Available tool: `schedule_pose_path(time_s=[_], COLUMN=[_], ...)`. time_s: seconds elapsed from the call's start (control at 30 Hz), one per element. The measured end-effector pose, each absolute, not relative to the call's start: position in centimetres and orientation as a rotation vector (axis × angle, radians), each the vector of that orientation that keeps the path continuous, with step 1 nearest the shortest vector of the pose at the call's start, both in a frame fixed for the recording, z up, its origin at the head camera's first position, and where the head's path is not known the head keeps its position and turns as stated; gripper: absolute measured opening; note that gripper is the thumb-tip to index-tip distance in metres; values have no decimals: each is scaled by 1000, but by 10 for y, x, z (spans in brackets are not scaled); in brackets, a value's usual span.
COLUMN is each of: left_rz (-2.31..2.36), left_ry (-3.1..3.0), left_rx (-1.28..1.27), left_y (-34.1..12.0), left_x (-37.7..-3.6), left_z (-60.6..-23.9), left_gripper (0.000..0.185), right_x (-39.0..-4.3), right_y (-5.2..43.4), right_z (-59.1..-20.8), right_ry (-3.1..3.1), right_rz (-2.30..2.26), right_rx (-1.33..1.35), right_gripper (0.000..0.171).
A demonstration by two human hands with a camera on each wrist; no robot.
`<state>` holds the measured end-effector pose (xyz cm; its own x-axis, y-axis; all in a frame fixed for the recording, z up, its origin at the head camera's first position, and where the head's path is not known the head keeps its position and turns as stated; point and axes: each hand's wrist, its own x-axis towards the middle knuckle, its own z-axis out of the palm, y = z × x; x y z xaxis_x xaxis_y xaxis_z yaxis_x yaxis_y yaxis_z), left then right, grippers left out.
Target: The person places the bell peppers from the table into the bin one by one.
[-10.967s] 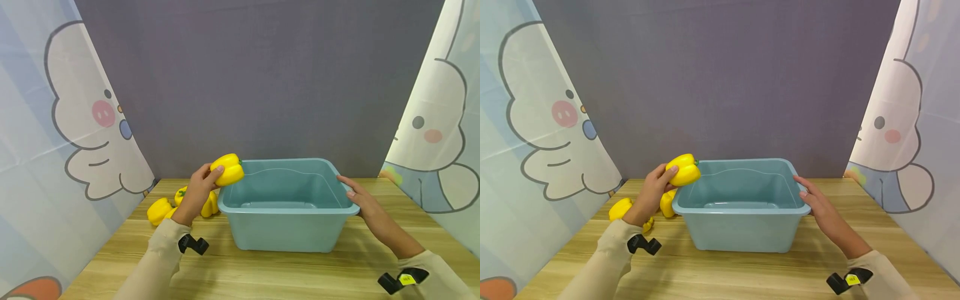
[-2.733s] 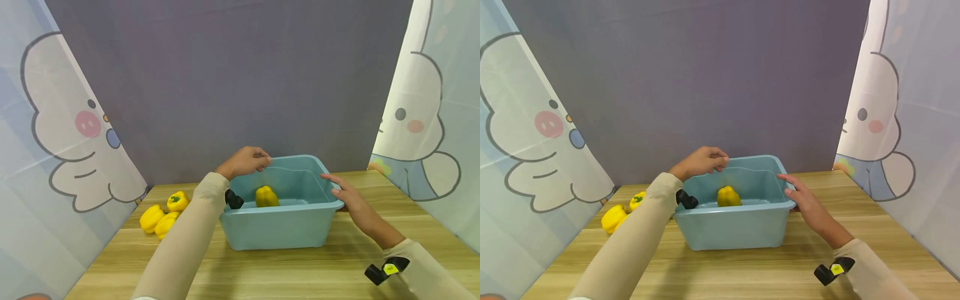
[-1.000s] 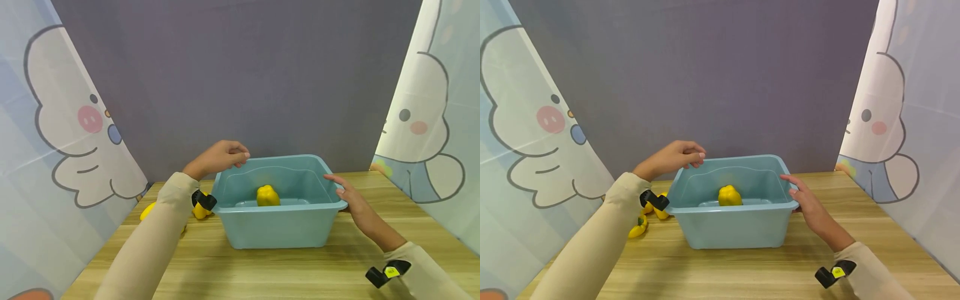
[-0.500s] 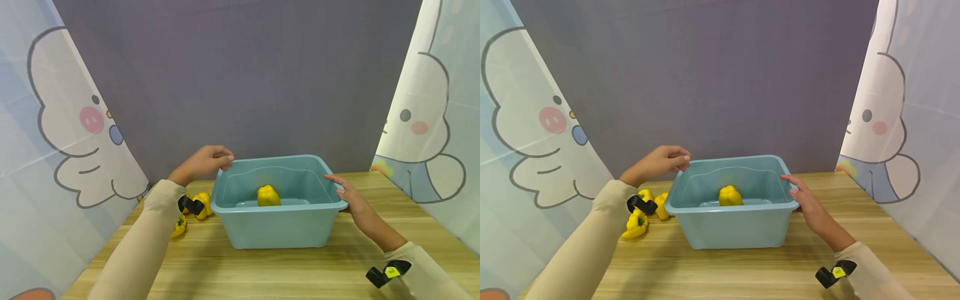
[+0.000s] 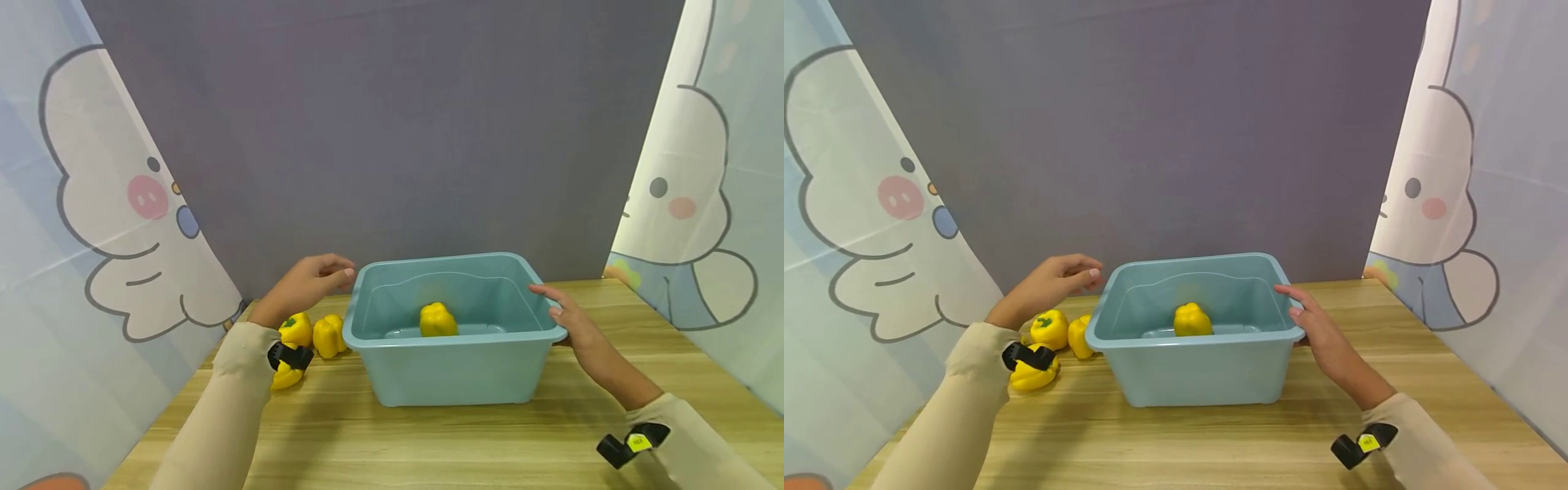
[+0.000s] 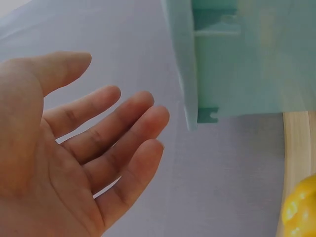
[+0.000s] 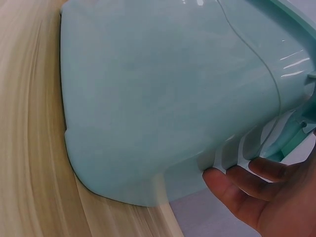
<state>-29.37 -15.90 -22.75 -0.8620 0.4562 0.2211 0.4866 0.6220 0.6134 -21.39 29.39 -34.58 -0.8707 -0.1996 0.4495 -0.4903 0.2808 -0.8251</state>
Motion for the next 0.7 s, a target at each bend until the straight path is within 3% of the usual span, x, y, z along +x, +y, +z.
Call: schedule_pose_path(time_s=[0.7], left_rz=[-1286], left_ry=[-2655], left_rx=[-707], left_y=[-188], left_x=[-282], left_z=[-275], left_gripper=[38], right_x=[-214], right_y=[293], right_z=[-345], right_ry=[-2276], right_rz=[1633], right_rx=[654], right_gripper=[44])
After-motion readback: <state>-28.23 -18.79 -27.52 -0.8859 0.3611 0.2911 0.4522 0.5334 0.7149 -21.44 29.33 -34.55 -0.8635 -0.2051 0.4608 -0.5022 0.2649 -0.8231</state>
